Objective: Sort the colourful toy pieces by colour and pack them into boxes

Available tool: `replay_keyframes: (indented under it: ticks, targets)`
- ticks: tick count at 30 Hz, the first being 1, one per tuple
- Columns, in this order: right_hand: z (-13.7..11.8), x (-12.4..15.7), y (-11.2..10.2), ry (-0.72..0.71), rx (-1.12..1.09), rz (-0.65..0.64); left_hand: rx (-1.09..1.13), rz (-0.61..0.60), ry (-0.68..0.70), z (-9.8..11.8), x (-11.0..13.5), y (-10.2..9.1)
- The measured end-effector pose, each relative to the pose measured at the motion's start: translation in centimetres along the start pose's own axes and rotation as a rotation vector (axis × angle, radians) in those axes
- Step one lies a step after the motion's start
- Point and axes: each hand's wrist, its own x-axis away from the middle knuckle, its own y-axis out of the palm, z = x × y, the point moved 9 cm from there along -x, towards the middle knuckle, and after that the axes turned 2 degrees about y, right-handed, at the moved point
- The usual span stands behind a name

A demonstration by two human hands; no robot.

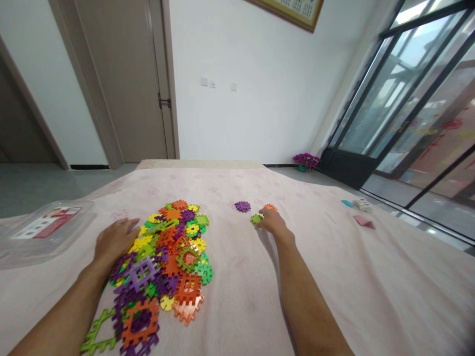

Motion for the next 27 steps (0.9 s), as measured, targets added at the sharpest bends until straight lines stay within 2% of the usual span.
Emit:
replay_keyframes:
  ticks: [2,5,9,12,15,18,27]
  targets:
    - [-2.0,0.2,-0.4,-0.083,-0.044,0.052,0.0,-0.001,0.002,0.1,0.0,-0.1]
    - [-7.0,1.3,0.1,-0.291,-0.187,0.076,-0.002,-0.006,0.001,0.3,0.1,-0.1]
    - [-13.9,4.3,3.3,-0.569,-0.338,0.006,-0.005,-0.011,-0.003,0.2,0.1,0.0]
    - [-17.0,6.2,6.3,-0.684,-0.344,-0.04,-0.002,-0.01,-0.007,0.1,0.1,0.1]
    - [-18.5,7.1,8.2,-0.741,-0.31,-0.056,0.001,-0.005,-0.006,0.0,0.0,0.1]
    - [-19.2,7.4,8.9,-0.786,-0.266,-0.071,0.001,-0.007,-0.005,0.0,-0.1,0.2]
    - [-18.7,7.8,7.7,-0.686,-0.233,-0.054,-0.011,0.006,0.011,0.2,-0.1,0.0]
